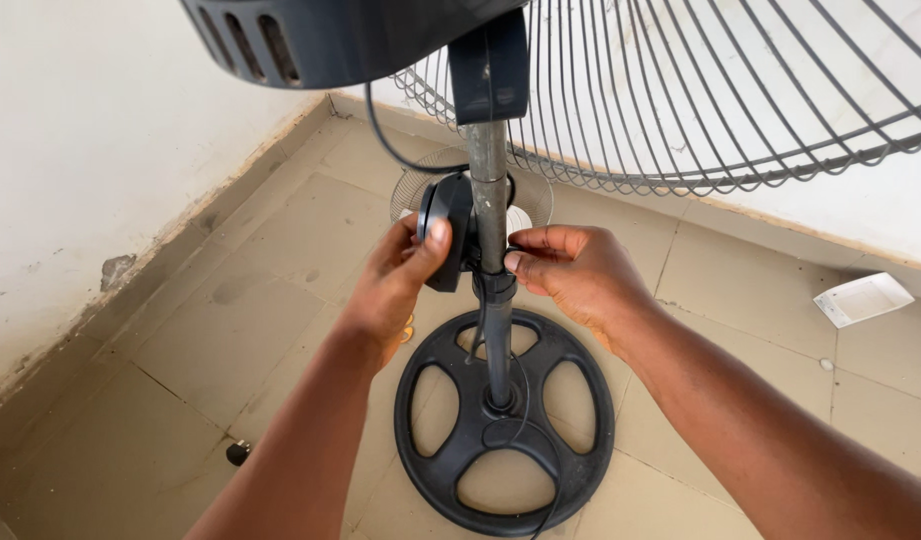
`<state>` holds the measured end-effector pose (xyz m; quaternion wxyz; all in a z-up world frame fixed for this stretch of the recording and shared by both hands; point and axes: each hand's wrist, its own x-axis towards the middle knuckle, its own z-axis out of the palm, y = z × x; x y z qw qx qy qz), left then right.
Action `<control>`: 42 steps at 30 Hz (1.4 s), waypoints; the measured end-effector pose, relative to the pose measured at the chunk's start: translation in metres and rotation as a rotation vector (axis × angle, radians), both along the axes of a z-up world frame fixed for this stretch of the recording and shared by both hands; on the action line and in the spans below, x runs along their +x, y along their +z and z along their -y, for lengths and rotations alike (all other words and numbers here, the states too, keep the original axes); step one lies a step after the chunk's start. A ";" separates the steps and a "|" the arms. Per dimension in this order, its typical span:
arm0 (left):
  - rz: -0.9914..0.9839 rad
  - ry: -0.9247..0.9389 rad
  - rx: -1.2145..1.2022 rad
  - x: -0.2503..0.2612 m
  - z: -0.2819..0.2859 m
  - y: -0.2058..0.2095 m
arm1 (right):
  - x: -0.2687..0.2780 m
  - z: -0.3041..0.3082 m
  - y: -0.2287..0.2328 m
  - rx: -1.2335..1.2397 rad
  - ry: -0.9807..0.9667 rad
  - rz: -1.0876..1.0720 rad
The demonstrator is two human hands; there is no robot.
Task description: The person assembles a standing fan by attaching the fan head to the pole and securing it with a knob. They then attach a control box to the pole and tighten it in place.
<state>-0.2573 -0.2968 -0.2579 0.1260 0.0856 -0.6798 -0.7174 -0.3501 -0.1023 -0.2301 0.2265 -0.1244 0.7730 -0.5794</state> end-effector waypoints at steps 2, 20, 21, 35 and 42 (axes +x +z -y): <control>0.096 -0.033 0.216 -0.017 -0.006 0.000 | 0.002 -0.001 0.002 0.044 -0.008 0.022; 0.157 0.126 0.332 -0.010 -0.043 0.015 | 0.001 -0.002 -0.001 0.264 -0.024 0.084; 0.133 0.105 0.352 -0.014 -0.041 0.014 | -0.003 0.000 0.000 0.307 0.001 0.090; 0.078 0.112 0.450 -0.013 -0.037 0.007 | 0.002 0.010 -0.006 -0.210 -0.267 0.274; 0.157 0.205 0.486 -0.007 -0.047 0.013 | 0.009 -0.005 -0.016 -0.251 -0.166 0.318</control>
